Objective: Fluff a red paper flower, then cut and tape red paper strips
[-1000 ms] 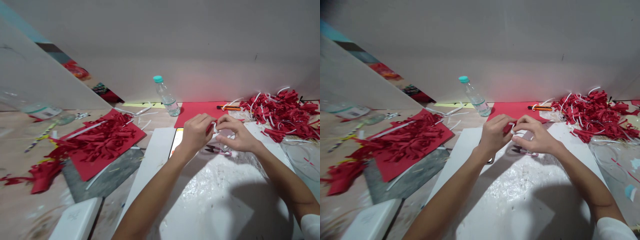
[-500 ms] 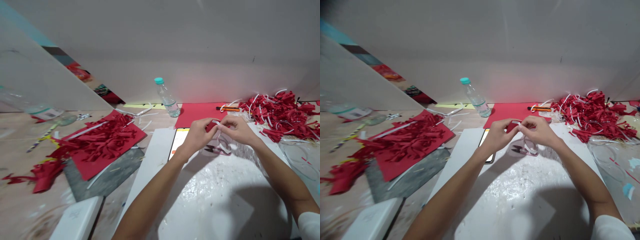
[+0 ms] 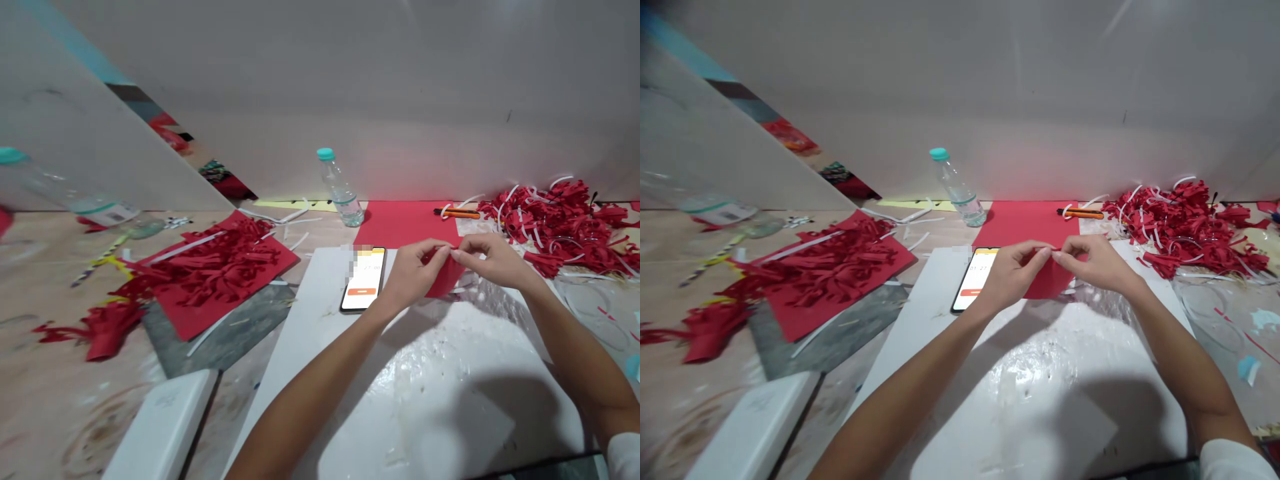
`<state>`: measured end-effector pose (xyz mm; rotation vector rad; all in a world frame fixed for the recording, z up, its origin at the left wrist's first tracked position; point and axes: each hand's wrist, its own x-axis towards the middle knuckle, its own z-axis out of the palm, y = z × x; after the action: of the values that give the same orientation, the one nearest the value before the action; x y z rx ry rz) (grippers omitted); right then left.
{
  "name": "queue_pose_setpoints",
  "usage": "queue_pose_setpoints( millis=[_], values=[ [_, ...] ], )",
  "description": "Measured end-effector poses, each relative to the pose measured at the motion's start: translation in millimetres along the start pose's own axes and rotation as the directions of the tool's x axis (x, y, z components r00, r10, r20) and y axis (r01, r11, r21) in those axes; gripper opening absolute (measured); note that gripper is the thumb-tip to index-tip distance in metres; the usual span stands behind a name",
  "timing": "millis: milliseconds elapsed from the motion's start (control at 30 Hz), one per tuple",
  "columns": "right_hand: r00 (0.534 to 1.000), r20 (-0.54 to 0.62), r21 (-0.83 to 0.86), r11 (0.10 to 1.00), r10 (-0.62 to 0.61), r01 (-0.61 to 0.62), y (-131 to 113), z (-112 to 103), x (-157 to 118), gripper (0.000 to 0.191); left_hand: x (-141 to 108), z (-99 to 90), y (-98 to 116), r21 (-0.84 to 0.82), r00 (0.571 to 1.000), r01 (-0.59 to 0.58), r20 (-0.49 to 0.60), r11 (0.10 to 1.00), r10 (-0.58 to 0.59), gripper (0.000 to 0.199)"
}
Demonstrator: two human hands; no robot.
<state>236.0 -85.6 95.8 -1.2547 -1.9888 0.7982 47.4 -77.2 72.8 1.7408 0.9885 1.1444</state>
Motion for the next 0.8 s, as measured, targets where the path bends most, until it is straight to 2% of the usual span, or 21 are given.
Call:
queue_pose_setpoints(
  millis=[100,267,433,633,800],
  values=[
    [1.0,-0.009,0.078,0.997,0.015,-0.014,2,5,7,0.027,6,-9.2,6,0.036,1.0,-0.019,-0.016,0.999,0.019,0.023],
    [0.998,0.06,0.176,0.984,-0.015,0.004,2,8,17,0.025,16,-21.6,8,0.019,1.0,-0.02,-0.015,1.0,0.021,0.021],
    [0.999,-0.03,0.127,0.991,-0.041,0.044,-2,8,25,0.025,23,-24.4,5,0.003,0.999,-0.018,-0.028,1.0,0.018,0.022],
    [0.999,-0.024,0.261,0.965,-0.022,0.027,1,11,27,0.026,23,-27.3,7,-0.049,1.0,0.002,-0.002,0.999,-0.002,0.025],
    [0.999,-0.05,0.182,0.983,-0.013,0.022,1,14,24,0.024,22,-31.9,9,0.051,0.999,0.016,-0.037,0.999,-0.014,0.033]
  ],
)
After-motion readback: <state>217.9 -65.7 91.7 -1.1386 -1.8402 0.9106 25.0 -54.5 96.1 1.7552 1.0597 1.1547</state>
